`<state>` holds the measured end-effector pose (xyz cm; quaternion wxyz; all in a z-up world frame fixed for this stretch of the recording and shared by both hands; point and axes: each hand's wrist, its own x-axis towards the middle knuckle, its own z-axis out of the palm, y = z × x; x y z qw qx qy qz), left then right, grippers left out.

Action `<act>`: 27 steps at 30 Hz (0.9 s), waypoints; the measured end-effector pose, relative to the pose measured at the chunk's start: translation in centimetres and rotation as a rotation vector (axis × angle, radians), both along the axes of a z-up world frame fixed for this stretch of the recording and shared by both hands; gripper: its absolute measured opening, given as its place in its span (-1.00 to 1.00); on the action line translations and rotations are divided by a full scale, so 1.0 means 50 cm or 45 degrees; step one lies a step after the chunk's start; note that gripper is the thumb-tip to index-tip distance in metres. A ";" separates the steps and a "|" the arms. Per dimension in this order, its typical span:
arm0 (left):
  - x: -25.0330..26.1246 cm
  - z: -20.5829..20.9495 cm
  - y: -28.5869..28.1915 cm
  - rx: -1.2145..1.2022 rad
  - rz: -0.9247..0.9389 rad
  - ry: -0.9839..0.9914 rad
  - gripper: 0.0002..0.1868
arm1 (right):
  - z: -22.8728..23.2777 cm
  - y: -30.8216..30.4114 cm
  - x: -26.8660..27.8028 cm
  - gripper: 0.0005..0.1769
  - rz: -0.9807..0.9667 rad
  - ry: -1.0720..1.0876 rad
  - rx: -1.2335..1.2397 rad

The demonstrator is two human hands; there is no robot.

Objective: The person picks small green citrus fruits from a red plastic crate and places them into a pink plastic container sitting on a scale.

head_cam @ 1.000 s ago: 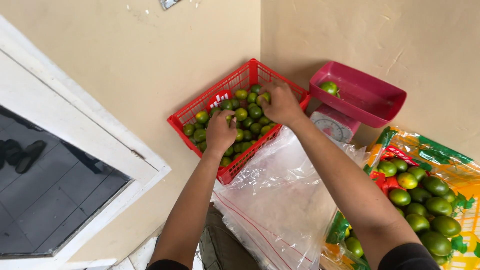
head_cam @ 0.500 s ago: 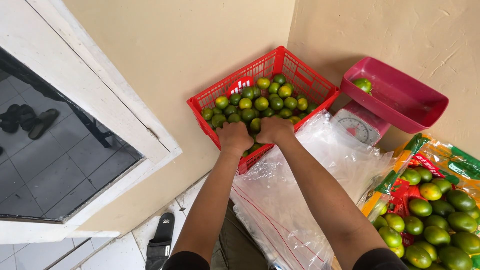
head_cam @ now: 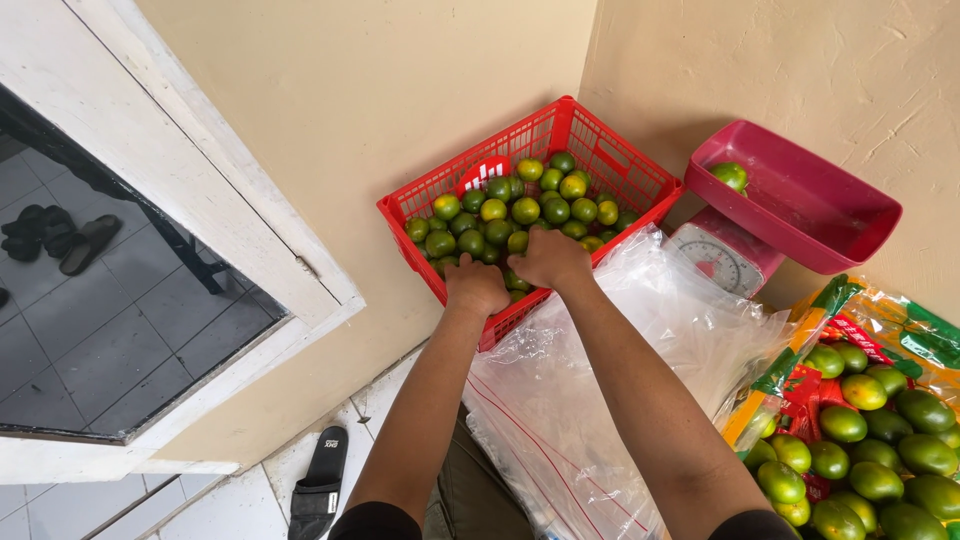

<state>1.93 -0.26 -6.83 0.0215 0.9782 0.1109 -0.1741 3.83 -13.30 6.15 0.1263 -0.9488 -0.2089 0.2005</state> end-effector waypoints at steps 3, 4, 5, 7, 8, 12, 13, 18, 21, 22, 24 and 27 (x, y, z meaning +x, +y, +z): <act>0.007 -0.012 0.003 0.027 -0.001 0.000 -0.72 | -0.032 -0.009 0.016 -0.38 -0.057 -0.159 0.255; 0.012 -0.018 0.005 0.025 -0.001 -0.001 -0.72 | -0.036 -0.008 0.015 -0.38 -0.057 -0.159 0.253; 0.016 -0.023 0.008 0.000 0.014 -0.022 -0.74 | -0.039 -0.006 0.014 -0.42 -0.074 -0.207 0.261; 0.015 -0.019 0.010 -0.025 0.027 -0.043 -0.77 | -0.052 -0.004 0.018 -0.45 -0.091 -0.255 0.270; 0.010 -0.010 0.009 -0.038 0.022 -0.068 -0.79 | -0.060 -0.004 0.022 -0.46 -0.108 -0.270 0.292; 0.005 0.001 0.009 -0.088 0.005 -0.148 -0.82 | -0.073 -0.004 0.023 -0.53 -0.139 -0.310 0.349; 0.002 0.011 0.006 -0.087 0.007 -0.151 -0.82 | -0.073 -0.005 0.022 -0.53 -0.137 -0.312 0.350; -0.023 0.067 -0.004 -0.311 0.123 -0.237 -0.77 | -0.065 -0.009 0.007 -0.59 -0.152 -0.390 0.412; -0.047 0.125 -0.008 -0.496 0.205 -0.273 -0.32 | -0.077 -0.008 0.017 -0.56 -0.224 -0.390 0.569; -0.056 0.148 -0.014 -0.496 0.206 -0.274 -0.32 | -0.077 -0.008 0.021 -0.56 -0.223 -0.391 0.569; -0.073 0.193 -0.028 -0.599 0.346 -0.367 -0.19 | -0.078 -0.010 0.027 -0.55 -0.253 -0.319 0.622; -0.116 0.267 -0.039 -0.853 0.483 -0.526 -0.18 | -0.073 -0.020 0.019 -0.62 -0.219 -0.314 0.728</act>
